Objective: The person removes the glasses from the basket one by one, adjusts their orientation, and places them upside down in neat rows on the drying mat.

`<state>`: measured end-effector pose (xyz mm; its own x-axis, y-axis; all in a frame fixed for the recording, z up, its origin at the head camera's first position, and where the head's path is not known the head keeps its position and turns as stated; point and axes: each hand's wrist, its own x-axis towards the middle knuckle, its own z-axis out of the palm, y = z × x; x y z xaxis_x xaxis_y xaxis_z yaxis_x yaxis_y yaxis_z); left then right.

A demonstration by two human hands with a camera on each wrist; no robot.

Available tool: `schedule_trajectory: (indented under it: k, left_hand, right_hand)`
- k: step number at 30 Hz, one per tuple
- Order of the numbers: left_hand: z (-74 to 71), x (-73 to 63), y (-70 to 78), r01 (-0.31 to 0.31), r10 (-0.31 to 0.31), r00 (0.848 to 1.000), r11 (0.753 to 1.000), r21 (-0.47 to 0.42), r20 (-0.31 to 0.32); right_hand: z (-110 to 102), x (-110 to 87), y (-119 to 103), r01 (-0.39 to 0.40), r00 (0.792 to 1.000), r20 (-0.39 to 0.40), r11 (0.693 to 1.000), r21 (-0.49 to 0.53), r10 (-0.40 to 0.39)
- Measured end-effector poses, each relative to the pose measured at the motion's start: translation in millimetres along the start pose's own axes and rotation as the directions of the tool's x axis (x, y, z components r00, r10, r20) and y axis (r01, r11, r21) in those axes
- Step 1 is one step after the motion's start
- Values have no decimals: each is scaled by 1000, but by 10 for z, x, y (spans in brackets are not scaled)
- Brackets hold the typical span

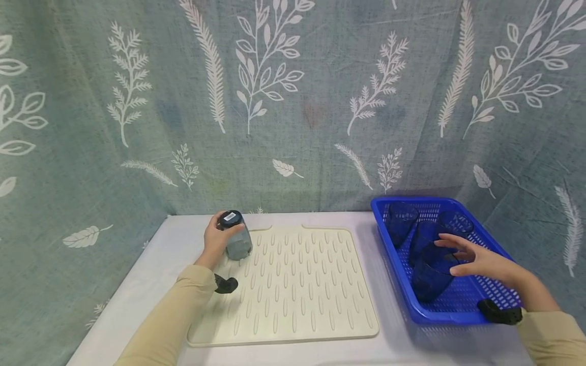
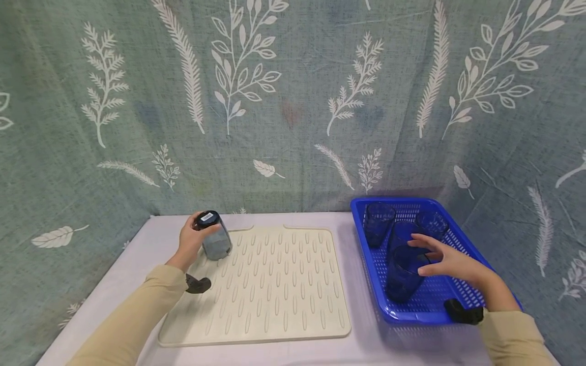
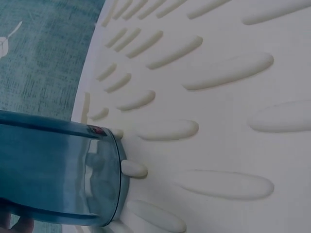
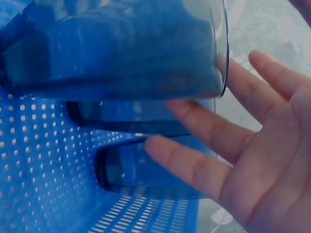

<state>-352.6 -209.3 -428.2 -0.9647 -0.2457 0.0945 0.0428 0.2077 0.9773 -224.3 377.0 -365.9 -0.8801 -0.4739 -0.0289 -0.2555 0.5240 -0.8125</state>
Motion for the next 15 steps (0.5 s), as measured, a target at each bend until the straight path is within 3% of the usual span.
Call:
schedule_trajectory:
  k: [8, 15]
  left_hand:
    - [-3, 1, -9, 6, -6, 1000, 1000, -1, 0]
    - [-12, -27, -26, -14, 13, 1000, 999, 39, 9]
  right_hand:
    - [-86, 10, 42, 19, 997, 81, 999, 27, -21]
    - [-121, 23, 54, -31, 987, 161, 995, 93, 16]
